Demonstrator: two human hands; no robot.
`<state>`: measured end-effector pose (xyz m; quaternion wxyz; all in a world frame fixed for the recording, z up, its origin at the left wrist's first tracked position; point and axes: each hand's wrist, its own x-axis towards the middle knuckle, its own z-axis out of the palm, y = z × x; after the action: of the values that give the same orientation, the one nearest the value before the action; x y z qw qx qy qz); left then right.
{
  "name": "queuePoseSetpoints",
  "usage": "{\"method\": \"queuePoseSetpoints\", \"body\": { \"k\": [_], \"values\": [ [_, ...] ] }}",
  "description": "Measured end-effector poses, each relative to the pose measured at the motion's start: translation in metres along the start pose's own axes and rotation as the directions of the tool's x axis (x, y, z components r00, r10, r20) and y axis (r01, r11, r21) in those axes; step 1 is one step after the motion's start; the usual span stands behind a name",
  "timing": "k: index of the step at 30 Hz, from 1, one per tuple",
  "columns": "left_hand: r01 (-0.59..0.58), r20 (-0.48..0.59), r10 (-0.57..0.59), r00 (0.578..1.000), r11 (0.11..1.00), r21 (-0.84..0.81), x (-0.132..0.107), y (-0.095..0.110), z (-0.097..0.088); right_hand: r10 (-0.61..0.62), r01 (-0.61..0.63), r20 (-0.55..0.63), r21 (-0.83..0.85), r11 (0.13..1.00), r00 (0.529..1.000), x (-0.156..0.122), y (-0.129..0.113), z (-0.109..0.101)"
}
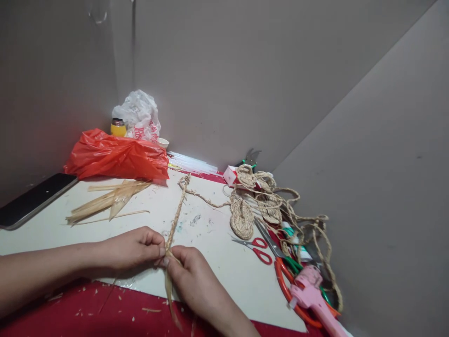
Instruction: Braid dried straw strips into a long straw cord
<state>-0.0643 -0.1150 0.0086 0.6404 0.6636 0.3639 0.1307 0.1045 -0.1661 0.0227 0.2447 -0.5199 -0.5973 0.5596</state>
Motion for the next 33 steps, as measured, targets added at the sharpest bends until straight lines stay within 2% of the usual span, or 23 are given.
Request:
{"method": "queuePoseSetpoints", "body": {
  "k": [3, 6, 9, 13, 16, 18, 20, 22, 24, 27, 28, 29, 30, 31, 32, 33],
  "values": [
    [-0.011, -0.015, 0.011, 1.0, 1.0, -0.014, -0.001, 0.0, 0.001, -0.036, 0.032, -0.026, -0.131, 0.991, 0.999, -0.005, -0.001, -0.006],
    [-0.028, -0.061, 0.029, 0.998, 0.999, 0.019, -0.004, 0.001, 0.003, -0.002, -0.005, -0.031, -0.233, 0.973, 1.0, -0.009, -0.002, -0.011],
    [-0.048, -0.096, 0.051, 0.994, 0.998, 0.035, -0.005, 0.001, 0.007, 0.082, -0.082, -0.008, -0.177, 0.981, 0.997, -0.011, -0.003, -0.005],
    [-0.038, -0.043, 0.033, 0.999, 0.989, -0.14, -0.003, -0.002, 0.013, 0.13, -0.13, 0.013, -0.039, 0.991, 0.991, -0.01, 0.005, 0.018],
    [-0.023, -0.016, 0.019, 1.0, 0.966, -0.257, -0.001, -0.004, 0.015, 0.117, -0.121, -0.042, -0.086, 0.989, 0.992, -0.008, 0.015, 0.032],
    [-0.023, -0.07, 0.006, 0.998, 0.971, -0.238, -0.002, -0.003, 0.015, 0.085, -0.099, -0.09, -0.163, 0.982, 0.992, -0.008, 0.017, 0.035],
    [-0.02, -0.122, -0.003, 0.993, 0.982, -0.186, -0.003, 0.0, 0.015, 0.002, -0.039, -0.133, -0.276, 0.96, 0.991, -0.01, 0.016, 0.034],
    [-0.002, -0.124, -0.019, 0.992, 0.986, -0.167, -0.004, 0.002, 0.015, -0.067, 0.016, -0.139, -0.339, 0.941, 0.988, -0.015, 0.012, 0.033],
    [0.009, -0.106, -0.029, 0.994, 0.983, -0.181, -0.005, 0.003, 0.014, -0.054, 0.037, -0.048, -0.305, 0.952, 0.997, -0.024, 0.007, 0.03],
    [0.001, -0.092, -0.021, 0.996, 0.978, -0.209, -0.006, 0.004, 0.013, 0.005, 0.028, 0.204, -0.155, 0.988, 0.979, -0.033, 0.0, 0.022],
    [-0.006, -0.088, -0.014, 0.996, 0.974, -0.227, -0.006, 0.004, 0.013, 0.001, 0.021, 0.216, -0.103, 0.994, 0.976, -0.033, -0.003, 0.017],
    [-0.014, -0.081, -0.006, 0.997, 0.968, -0.25, -0.006, 0.004, 0.012, -0.011, 0.02, 0.149, -0.059, 0.998, 0.989, -0.032, -0.005, 0.011],
    [-0.021, -0.075, 0.0, 0.997, 0.963, -0.27, -0.006, 0.004, 0.012, -0.026, 0.027, 0.008, -0.029, 0.999, 1.0, -0.029, -0.006, 0.005],
    [-0.025, -0.067, 0.006, 0.998, 0.958, -0.284, -0.005, 0.005, 0.011, -0.04, 0.038, -0.168, -0.012, 0.999, 0.985, -0.025, -0.007, -0.001],
    [-0.027, -0.058, 0.01, 0.998, 0.957, -0.29, -0.005, 0.005, 0.011, -0.046, 0.046, -0.318, -0.01, 0.999, 0.947, -0.02, -0.007, -0.006],
    [-0.031, -0.051, 0.016, 0.999, 0.957, -0.29, -0.005, 0.005, 0.011, -0.045, 0.046, -0.4, -0.007, 0.999, 0.915, -0.015, -0.007, -0.011]
  ]
}}
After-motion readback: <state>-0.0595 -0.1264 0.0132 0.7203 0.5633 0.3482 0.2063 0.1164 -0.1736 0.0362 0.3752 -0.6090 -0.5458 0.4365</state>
